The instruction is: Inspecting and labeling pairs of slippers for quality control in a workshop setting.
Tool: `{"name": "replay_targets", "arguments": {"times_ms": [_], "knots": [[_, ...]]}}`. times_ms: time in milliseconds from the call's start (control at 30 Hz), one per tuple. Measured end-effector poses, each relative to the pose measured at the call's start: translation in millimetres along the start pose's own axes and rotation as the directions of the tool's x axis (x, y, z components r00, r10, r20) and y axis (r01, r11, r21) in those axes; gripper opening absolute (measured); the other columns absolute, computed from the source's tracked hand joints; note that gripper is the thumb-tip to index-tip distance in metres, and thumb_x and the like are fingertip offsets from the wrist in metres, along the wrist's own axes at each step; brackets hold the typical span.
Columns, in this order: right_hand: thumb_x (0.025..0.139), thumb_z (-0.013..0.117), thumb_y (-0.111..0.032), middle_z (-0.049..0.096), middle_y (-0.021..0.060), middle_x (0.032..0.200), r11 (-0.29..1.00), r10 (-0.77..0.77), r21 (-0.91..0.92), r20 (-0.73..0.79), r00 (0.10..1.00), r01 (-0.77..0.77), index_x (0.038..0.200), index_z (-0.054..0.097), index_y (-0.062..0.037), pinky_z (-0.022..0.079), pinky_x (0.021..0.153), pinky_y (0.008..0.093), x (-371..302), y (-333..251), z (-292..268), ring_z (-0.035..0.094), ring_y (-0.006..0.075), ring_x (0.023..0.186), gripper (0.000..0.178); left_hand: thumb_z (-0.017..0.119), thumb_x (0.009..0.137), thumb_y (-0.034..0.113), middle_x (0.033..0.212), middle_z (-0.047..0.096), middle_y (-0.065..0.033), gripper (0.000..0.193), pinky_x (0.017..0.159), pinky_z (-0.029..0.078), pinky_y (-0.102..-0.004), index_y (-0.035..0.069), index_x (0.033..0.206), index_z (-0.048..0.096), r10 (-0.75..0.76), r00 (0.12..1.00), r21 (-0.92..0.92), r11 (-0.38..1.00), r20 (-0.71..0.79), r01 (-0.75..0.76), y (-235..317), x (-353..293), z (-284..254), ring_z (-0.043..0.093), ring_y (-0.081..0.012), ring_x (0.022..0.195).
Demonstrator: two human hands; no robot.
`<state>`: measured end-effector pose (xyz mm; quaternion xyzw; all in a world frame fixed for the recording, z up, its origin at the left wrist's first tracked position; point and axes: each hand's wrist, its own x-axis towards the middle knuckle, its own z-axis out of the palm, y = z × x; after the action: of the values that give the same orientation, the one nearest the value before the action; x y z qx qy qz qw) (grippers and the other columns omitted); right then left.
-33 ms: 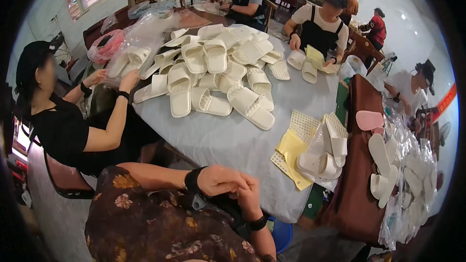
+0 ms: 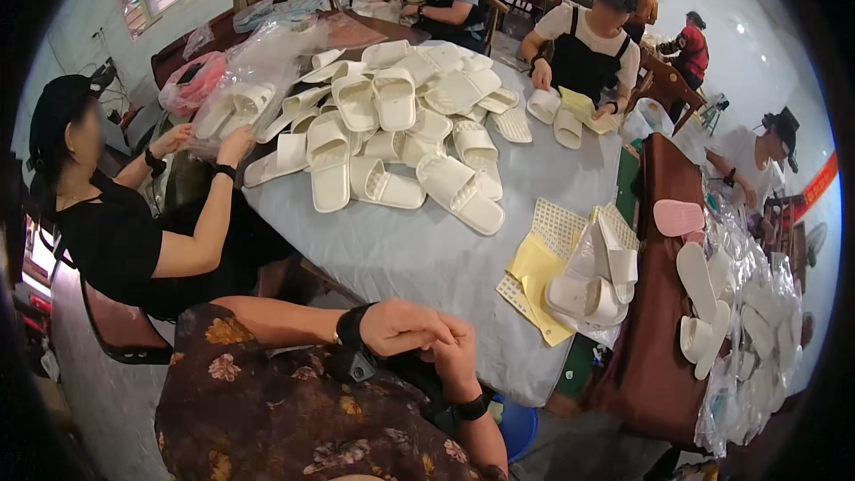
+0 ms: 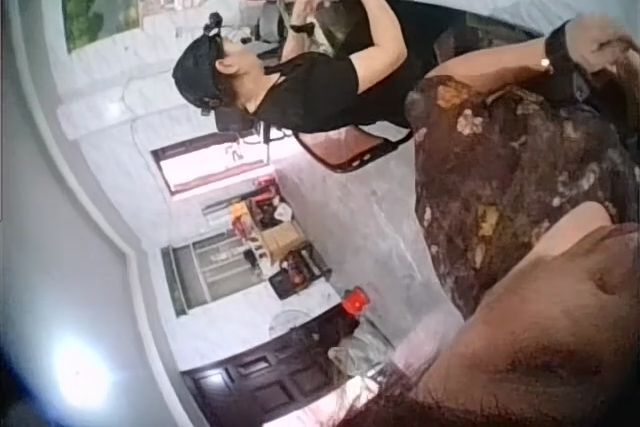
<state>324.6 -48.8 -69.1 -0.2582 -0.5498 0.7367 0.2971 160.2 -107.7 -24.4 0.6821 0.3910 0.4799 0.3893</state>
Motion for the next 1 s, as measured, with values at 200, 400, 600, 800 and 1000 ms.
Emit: {"name": "replay_targets", "arguments": {"times_ms": [200,400,600,800,1000], "knots": [[0.084,0.056,-0.002,0.059,-0.0026,0.068,0.992,0.079,0.100,0.015,0.997,-0.080,0.085,0.067,-0.0008,0.034,0.051,0.0171,0.4,4.7,8.5,0.049,0.0033,0.058,0.011,0.052,0.096,0.004,0.087,0.062,-0.0067,0.021,0.070,0.048,-0.0293,0.008,0.112,0.065,-0.204,0.971,-0.278,0.932,0.125,0.232,-18.7,-16.7,-0.7,0.062,-0.0203,0.077],[0.085,0.058,-0.004,0.058,-0.0031,0.068,0.989,0.138,0.051,0.010,0.990,-0.138,0.081,0.066,-0.0002,0.032,0.053,0.0197,3.5,12.3,5.6,0.046,0.0030,0.060,0.009,0.054,0.095,0.007,0.089,0.064,-0.0099,0.018,0.072,0.049,-0.0317,0.008,0.111,0.063,-0.021,1.000,0.059,0.998,-0.022,0.022,-25.1,-28.1,0.7,0.063,-0.0233,0.080],[0.083,0.056,-0.003,0.051,-0.0057,0.065,0.993,0.112,-0.023,-0.022,0.993,-0.113,0.074,0.062,-0.0006,0.030,0.054,0.0208,1.6,30.7,9.7,0.042,0.0018,0.061,0.011,0.055,0.089,0.005,0.080,0.059,-0.0103,0.006,0.062,0.048,-0.0389,0.008,0.095,0.057,0.073,0.997,0.199,0.978,-0.041,-0.063,-46.2,-46.1,0.4,0.061,-0.0334,0.072],[0.083,0.057,-0.003,0.047,-0.0075,0.064,0.994,0.088,-0.067,-0.041,0.995,-0.090,0.076,0.062,0.0012,0.030,0.053,0.0218,5.9,41.2,14.9,0.040,0.0014,0.061,0.009,0.052,0.081,-0.002,0.075,0.055,-0.0105,0.014,0.057,0.047,-0.0386,0.006,0.091,0.055,0.154,0.988,0.322,0.936,-0.006,-0.144,-60.3,-63.5,-6.4,0.057,-0.0319,0.065],[0.083,0.055,-0.001,0.052,-0.0046,0.067,0.989,0.147,0.022,-0.131,0.980,-0.145,0.080,0.064,0.0002,0.036,0.056,0.0219,7.3,32.2,13.9,0.045,0.0032,0.063,0.010,0.062,0.083,0.010,0.120,0.064,-0.0137,0.046,0.083,0.051,-0.0382,0.004,0.128,0.055,0.236,0.950,0.604,0.733,0.205,-0.313,-88.2,-82.3,-30.9,0.063,-0.0337,0.102]]}}
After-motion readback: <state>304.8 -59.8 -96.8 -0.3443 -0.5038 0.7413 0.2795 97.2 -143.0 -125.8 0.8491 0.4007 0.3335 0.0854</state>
